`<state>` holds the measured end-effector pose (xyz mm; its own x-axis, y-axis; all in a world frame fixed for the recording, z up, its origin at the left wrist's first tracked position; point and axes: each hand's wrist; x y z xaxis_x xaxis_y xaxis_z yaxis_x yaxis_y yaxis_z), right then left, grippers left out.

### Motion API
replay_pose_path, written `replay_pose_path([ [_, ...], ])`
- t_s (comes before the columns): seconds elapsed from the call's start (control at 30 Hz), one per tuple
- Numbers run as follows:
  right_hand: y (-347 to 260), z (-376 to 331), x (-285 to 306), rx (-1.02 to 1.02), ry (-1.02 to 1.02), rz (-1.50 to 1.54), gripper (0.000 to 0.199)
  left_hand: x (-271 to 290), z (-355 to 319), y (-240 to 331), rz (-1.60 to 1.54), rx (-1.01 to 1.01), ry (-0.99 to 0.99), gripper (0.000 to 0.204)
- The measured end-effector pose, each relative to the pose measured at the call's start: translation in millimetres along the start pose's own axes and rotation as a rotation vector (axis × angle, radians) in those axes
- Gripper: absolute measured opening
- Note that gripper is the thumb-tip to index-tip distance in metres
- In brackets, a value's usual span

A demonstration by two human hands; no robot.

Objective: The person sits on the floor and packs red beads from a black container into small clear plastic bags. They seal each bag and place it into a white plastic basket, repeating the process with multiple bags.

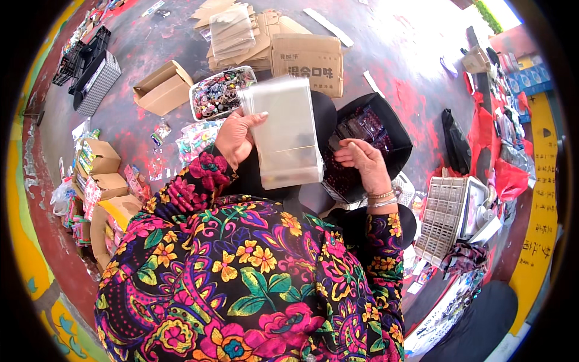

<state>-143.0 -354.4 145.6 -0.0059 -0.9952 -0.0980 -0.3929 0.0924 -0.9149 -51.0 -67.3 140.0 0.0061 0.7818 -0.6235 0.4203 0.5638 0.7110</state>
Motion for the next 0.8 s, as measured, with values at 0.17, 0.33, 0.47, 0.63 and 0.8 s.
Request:
replay_pose_path([
  [0.17, 5.3, -9.4, -33.0, -0.098, -0.091, 0.136, 0.025, -5.9, -5.4, 2.6, -0.034, -0.002, -0.027, 0.027],
  [0.33, 15.3, -7.1, -48.3, -0.186, -0.162, 0.315, 0.021, -6.9, -7.1, 4.8, -0.07, 0.032, -0.025, 0.03],
  [0.47, 14.3, -6.0, -52.5, -0.132, -0.123, 0.333, 0.017, -7.9, -9.3, 4.7, -0.082, 0.046, -0.024, 0.032],
  [0.63, 10.7, -8.8, -57.5, 0.03, -0.077, 0.23, 0.012, -9.2, -11.6, 3.8, -0.06, 0.016, -0.048, 0.034],
  [0.8, 5.3, -11.0, -59.5, -0.02, -0.045, 0.189, 0.013, -6.2, -11.6, 3.0, -0.055, 0.026, -0.05, 0.035],
])
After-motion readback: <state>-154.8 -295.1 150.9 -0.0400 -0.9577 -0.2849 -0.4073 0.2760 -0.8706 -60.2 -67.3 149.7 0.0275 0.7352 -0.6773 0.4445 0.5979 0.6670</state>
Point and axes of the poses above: each hand's wrist, its own z-axis towards the middle knuckle, its own x-axis out of the back of the hand, y = z × x, and after that the axes turned 5 degrees about -x, right-handed
